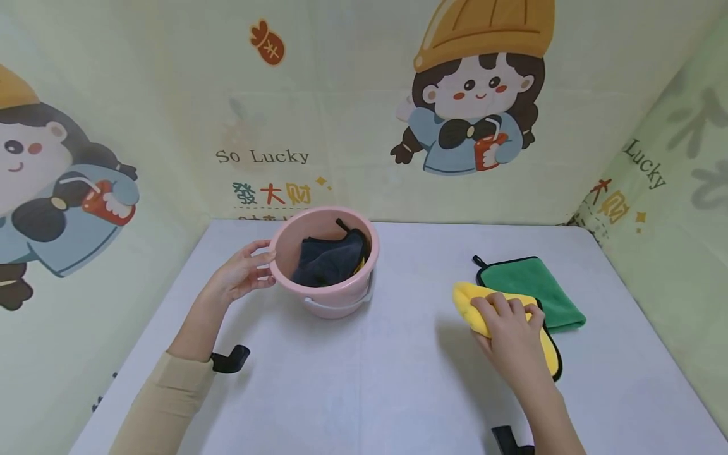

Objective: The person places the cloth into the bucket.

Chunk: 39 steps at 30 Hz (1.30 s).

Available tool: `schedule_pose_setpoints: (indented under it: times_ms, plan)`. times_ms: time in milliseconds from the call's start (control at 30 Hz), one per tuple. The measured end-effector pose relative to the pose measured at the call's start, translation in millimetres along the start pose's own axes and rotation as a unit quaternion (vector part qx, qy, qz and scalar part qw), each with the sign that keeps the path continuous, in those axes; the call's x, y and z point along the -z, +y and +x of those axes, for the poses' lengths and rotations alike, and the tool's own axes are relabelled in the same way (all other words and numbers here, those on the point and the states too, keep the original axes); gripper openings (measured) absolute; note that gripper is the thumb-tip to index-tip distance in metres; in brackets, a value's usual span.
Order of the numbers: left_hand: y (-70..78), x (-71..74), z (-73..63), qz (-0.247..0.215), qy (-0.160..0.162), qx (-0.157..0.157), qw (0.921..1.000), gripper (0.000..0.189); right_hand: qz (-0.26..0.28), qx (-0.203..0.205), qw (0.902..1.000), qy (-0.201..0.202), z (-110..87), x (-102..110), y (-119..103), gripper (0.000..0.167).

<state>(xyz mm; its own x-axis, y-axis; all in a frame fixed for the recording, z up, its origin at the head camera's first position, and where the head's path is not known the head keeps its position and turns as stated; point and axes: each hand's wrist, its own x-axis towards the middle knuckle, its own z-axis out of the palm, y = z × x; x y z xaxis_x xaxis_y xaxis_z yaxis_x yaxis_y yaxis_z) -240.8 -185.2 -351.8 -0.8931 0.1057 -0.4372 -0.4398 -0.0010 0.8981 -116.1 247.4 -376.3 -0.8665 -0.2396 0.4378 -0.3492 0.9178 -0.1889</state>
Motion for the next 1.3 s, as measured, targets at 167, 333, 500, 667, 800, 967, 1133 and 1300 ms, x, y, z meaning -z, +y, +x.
schedule_pose_setpoints:
  times_ms: [167, 333, 500, 667, 800, 967, 1133, 1300]
  plan:
    - [-4.2, -1.9, -3.2, -0.002, -0.003, -0.004, 1.0, 0.054, 0.005, 0.033, 0.9993, 0.019, 21.3, 1.4, -8.0, 0.04]
    - [-6.9, -4.4, -4.9, 0.0, 0.002, -0.004, 1.0, 0.056, 0.003, 0.06, 0.9977, 0.031, 44.0, 1.7, -14.0, 0.043]
    - [-5.8, -6.2, -4.0, -0.004, 0.006, 0.002, 1.0, 0.056, 0.003, 0.093, 0.9949, 0.039, 73.6, 2.0, -24.6, 0.043]
    - [-5.5, -7.5, -3.3, -0.005, 0.009, 0.003, 0.9999, 0.055, -0.005, 0.122, 0.9919, 0.036, 102.5, -2.0, -41.3, 0.041]
    - [-5.1, -8.1, -2.1, -0.003, 0.011, 0.0, 0.9999, 0.055, -0.007, 0.138, 0.99, 0.028, 122.2, -8.4, -55.3, 0.04]
    - [-4.5, -8.1, -1.1, -0.001, 0.01, -0.001, 1.0, 0.056, 0.005, 0.16, 0.987, 0.013, 143.5, -16.1, -75.5, 0.041]
    - [-4.4, -7.5, -1.2, -0.004, 0.009, 0.002, 0.9999, 0.056, 0.007, 0.198, 0.9802, -0.008, 161.8, -24.5, -94.0, 0.042]
    - [-4.4, -6.6, -2.7, -0.01, 0.004, 0.002, 0.9999, 0.055, 0.007, 0.231, 0.9729, -0.014, 173.0, -37.1, -106.6, 0.038]
